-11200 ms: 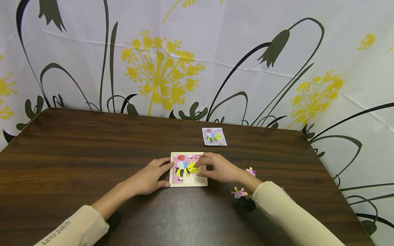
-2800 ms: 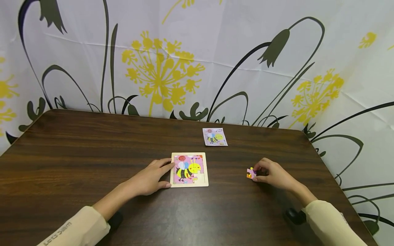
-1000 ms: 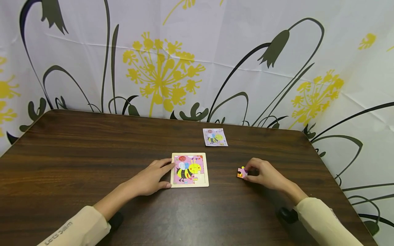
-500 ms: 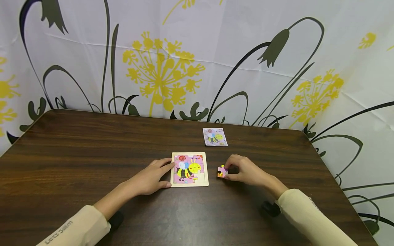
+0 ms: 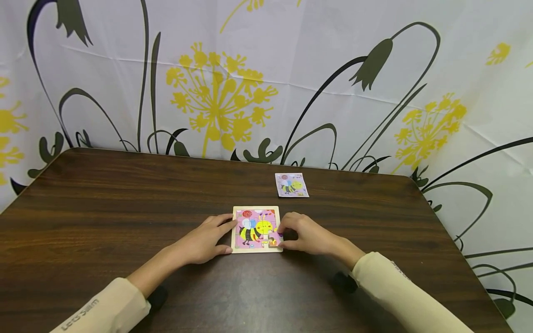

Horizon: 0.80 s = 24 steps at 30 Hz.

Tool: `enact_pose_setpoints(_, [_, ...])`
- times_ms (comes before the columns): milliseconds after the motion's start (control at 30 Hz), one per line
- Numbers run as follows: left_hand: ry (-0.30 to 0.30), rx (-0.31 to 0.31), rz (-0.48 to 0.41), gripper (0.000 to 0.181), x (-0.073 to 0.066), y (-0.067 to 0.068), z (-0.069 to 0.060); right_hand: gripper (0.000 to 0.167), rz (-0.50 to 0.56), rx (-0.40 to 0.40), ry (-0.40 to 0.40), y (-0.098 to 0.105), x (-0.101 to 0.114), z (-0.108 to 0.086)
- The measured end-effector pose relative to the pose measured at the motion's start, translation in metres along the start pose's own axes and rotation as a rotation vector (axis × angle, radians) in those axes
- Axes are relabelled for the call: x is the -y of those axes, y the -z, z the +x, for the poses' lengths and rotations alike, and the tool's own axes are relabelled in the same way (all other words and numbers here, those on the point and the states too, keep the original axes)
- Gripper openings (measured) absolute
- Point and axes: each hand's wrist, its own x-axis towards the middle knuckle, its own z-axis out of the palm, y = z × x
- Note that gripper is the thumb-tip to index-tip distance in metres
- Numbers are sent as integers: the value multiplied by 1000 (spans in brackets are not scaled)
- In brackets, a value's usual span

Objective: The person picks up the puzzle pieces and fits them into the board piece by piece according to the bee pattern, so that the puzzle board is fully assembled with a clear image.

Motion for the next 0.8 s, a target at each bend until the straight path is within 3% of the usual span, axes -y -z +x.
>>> enact_pose_setpoints(333, [1, 3, -2, 62, 0, -1, 1, 20, -22, -13, 12, -7, 5, 7])
enact_pose_setpoints(800, [7, 0, -4, 61, 0, 0, 0, 23, -32, 12, -52, -10, 5, 6])
